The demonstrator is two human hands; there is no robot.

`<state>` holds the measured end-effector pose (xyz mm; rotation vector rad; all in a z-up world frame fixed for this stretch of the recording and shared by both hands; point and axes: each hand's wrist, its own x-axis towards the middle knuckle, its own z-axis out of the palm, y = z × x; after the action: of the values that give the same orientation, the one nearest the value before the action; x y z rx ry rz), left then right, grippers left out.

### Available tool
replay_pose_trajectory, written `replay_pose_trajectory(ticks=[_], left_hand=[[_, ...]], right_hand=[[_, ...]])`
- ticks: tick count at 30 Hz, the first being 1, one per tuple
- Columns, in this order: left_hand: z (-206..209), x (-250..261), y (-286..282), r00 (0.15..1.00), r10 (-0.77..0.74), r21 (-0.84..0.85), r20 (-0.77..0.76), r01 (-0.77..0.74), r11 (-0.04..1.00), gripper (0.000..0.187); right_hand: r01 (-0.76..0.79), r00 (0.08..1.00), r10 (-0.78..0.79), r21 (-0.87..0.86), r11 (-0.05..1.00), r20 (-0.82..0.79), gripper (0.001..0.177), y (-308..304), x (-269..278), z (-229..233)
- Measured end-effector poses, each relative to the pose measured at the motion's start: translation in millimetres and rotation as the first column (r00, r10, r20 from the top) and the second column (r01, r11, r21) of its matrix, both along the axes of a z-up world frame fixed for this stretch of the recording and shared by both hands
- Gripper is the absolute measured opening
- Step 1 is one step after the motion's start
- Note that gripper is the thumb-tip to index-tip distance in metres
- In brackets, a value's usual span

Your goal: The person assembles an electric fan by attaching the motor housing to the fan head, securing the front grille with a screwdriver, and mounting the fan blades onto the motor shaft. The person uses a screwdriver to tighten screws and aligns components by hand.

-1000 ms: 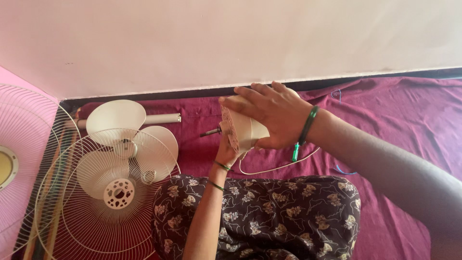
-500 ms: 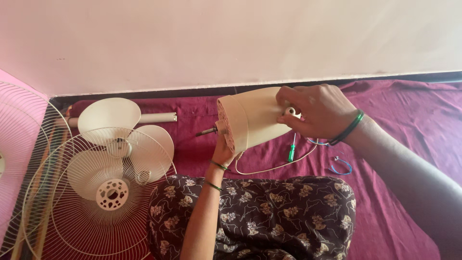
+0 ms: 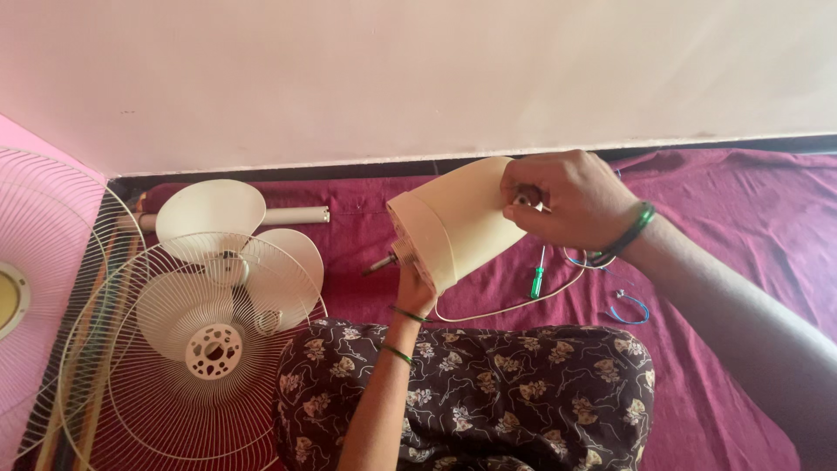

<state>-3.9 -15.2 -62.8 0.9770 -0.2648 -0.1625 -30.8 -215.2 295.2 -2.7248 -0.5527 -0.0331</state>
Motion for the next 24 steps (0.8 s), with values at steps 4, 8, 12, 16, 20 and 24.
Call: replay_pose_trajectory(ticks=[4,8,12,16,20,24], left_hand=[[-9,-2,-5,0.999,-0.008,-0.108,-0.049,0.002,0.994,0.052],[-7,-21,-2,0.986,0.08,0.395,0.147,-0.133,0.909,0.05],[20,-39,0,0.983,0.124,0.335,0.135,-0.164,0.928,0.048],[60,-48,13,0.866,0.32,0.253,0.383,-0.432,0.866,0.064],[82,-49,23,0.845,0.379,0.343,0.378,-0.508,0.79,0.051],[87,-45,22,0.81,0.366,0.433,0.459,-0.563,0.704,0.049]], right_hand=[[-0.269,0.816,0.409,-0.358,0.894,0.408,0.086,21,-7,2],[-0.276,0.69,0.551,-0.532,0.8,0.47,0.113,48,-6,-14],[-0.451,0.842,0.526,-0.384,0.806,0.116,0.108,56,-7,-12],[-0.476,0.864,0.501,-0.25,0.843,0.043,0.111,58,7,1],[-0.504,0.843,0.527,-0.188,0.843,0.106,0.116,71,20,1],[-0.485,0.858,0.506,-0.187,0.854,0.086,0.115,76,25,-5]])
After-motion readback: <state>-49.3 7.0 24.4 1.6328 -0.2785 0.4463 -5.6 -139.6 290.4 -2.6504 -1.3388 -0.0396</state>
